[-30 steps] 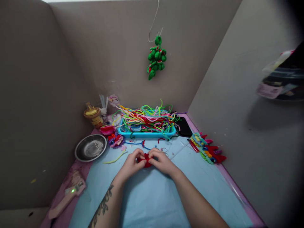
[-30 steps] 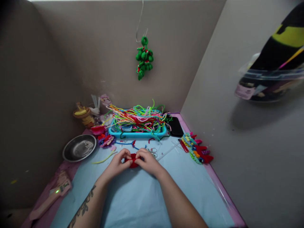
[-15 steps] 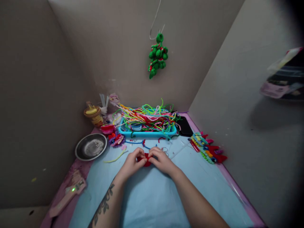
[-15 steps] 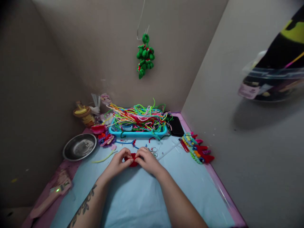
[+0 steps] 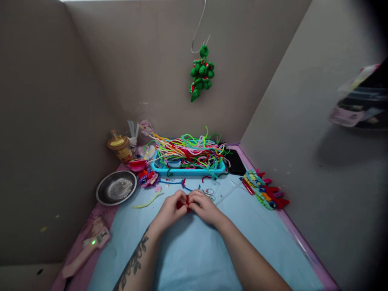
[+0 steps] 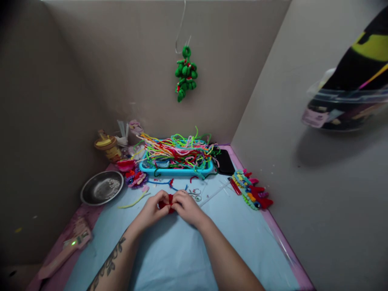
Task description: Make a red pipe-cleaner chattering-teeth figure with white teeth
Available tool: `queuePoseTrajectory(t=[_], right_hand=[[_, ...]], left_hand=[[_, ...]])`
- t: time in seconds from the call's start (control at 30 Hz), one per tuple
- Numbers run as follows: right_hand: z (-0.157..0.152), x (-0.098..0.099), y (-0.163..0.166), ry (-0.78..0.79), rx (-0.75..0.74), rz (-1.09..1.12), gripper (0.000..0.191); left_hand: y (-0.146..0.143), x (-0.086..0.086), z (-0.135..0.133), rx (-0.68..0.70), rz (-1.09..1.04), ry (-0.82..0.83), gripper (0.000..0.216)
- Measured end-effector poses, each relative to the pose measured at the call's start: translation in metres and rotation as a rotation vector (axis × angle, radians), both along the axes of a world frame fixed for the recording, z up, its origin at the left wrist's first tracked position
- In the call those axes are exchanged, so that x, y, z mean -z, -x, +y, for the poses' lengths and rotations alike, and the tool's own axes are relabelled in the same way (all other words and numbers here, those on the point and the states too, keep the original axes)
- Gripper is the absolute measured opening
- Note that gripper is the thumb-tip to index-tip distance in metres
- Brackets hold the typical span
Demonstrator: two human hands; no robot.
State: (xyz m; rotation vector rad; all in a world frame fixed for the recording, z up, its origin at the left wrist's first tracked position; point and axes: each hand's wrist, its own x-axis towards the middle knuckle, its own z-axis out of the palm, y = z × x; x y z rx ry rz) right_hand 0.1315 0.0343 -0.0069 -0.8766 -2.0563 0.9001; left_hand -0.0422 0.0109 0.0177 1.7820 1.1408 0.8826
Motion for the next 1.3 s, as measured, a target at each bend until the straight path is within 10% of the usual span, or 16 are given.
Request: queuePoseTrajectory(t=[1.3], right_hand=[[0.007, 0.004, -0.007, 0.024, -0.032, -0.017, 0.008]], left_hand=[[0.019, -0.015, 0.001, 0.047, 0.234, -0.071, 0.009]])
